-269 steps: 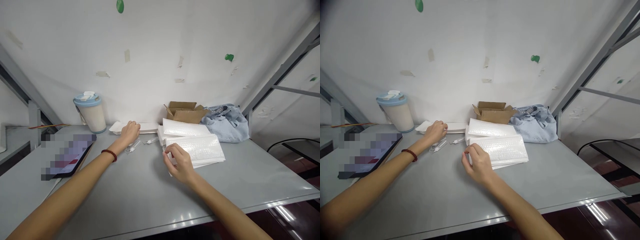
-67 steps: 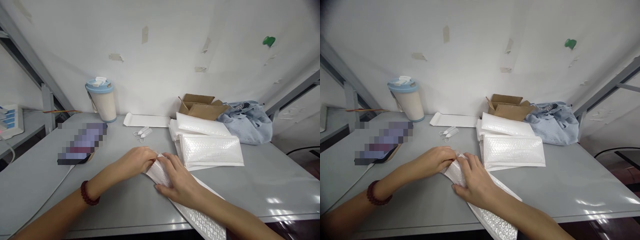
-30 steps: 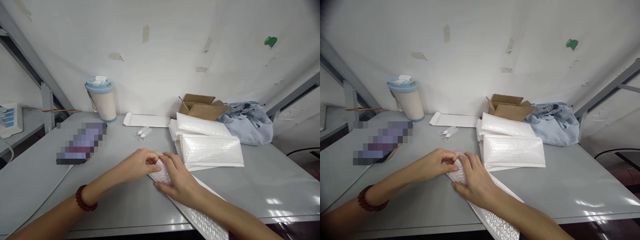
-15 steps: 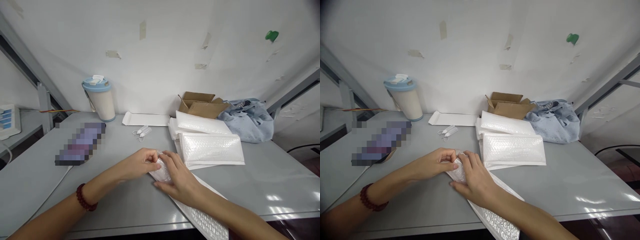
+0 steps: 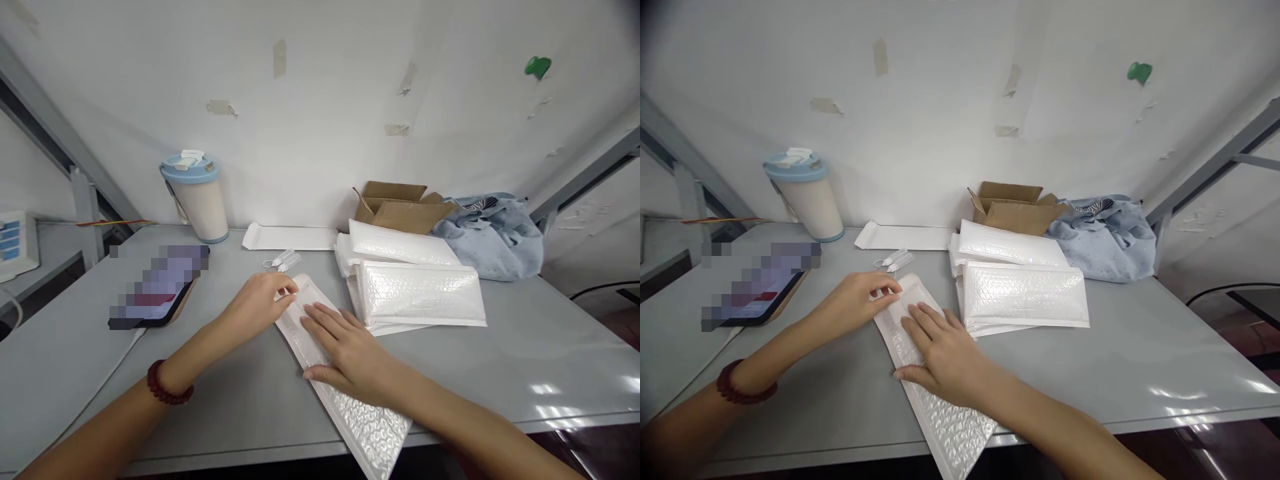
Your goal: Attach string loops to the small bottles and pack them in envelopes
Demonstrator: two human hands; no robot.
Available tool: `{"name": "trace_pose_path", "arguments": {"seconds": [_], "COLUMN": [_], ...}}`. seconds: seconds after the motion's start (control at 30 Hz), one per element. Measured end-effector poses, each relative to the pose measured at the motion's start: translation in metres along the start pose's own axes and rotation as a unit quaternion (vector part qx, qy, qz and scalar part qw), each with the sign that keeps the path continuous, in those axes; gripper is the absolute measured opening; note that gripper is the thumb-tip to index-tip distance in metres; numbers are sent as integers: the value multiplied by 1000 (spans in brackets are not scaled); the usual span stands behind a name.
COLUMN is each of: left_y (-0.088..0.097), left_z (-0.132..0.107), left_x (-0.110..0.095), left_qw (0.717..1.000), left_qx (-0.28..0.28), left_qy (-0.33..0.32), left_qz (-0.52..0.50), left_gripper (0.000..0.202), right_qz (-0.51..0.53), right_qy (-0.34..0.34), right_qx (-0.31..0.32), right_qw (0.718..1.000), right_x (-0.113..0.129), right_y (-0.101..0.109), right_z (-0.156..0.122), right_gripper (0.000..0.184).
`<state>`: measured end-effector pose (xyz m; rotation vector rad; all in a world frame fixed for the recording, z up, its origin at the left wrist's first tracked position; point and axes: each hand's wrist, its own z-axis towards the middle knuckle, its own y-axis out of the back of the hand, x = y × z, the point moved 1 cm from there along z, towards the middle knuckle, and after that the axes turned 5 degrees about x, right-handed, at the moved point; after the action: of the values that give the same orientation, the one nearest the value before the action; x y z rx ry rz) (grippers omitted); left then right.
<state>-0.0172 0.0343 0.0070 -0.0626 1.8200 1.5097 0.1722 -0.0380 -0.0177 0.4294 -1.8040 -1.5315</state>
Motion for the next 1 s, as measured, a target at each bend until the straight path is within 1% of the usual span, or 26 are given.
{"name": "trace_pose_path", "arguments": {"seconds": [0.1, 0.13, 0.17, 0.23, 0.33, 0.4, 0.47, 0.5, 0.57, 0.6, 0.67, 0.73, 0.77, 0.83, 0.9, 0.93, 1.0], "left_y": [-8, -9, -10, -7, 0, 3, 3, 2, -2, -4, -7, -5, -3, 5, 14, 17, 21], "left_z": [-4, -6, -7, -8, -5, -1, 4, 7, 10, 10, 8, 3, 1, -4, -7, -8, -6], "left_x": [-6, -6, -5, -1, 11, 18, 22, 23, 23, 22, 19, 16, 15, 14, 15, 16, 19], "left_qw": [995, 993, 993, 995, 995, 993, 990, 989, 987, 986, 989, 991, 989, 980, 964, 958, 955], "left_qx": [79, 99, 106, 81, 22, 21, 46, 61, 92, 103, 106, 118, 135, 192, 251, 270, 278], "left_qy": [-55, -59, -55, -24, 59, 110, 127, 116, 70, 45, 8, -7, -14, -32, -55, -63, -66], "left_qz": [9, 14, 23, 51, 72, 31, -42, -75, -115, -121, -100, -65, -50, -44, -63, -72, -78], "left_gripper": [24, 25, 25, 25, 39, 47, 51, 49, 38, 32, 30, 34, 37, 40, 45, 48, 53], "right_qz": [6, 8, 10, 9, 10, 19, 29, 32, 34, 34, 32, 33, 35, 39, 39, 38, 36], "right_qy": [-7, -7, -6, -10, -13, -6, 1, 2, -7, -13, -23, -22, -20, -16, -18, -20, -24], "right_qx": [3, 2, 2, 3, 3, -3, -7, -7, -4, -2, 5, 10, 10, 5, 2, 3, 3], "right_qw": [1000, 1000, 1000, 1000, 1000, 1000, 1000, 999, 999, 999, 999, 999, 999, 999, 999, 999, 999], "right_x": [1, 1, 1, 1, 0, 0, -1, -2, -3, -4, -5, -5, -5, -5, -5, -5, -5], "right_y": [0, 0, 1, 2, 3, 3, 2, 1, -1, -1, -2, -3, -2, -2, -2, -2, -2], "right_z": [1, 1, 1, 1, 1, 1, 1, 2, 2, 2, 2, 2, 2, 2, 2, 2, 2], "right_gripper": [70, 70, 70, 69, 67, 65, 62, 62, 63, 64, 67, 66, 65, 64, 65, 65, 66]}}
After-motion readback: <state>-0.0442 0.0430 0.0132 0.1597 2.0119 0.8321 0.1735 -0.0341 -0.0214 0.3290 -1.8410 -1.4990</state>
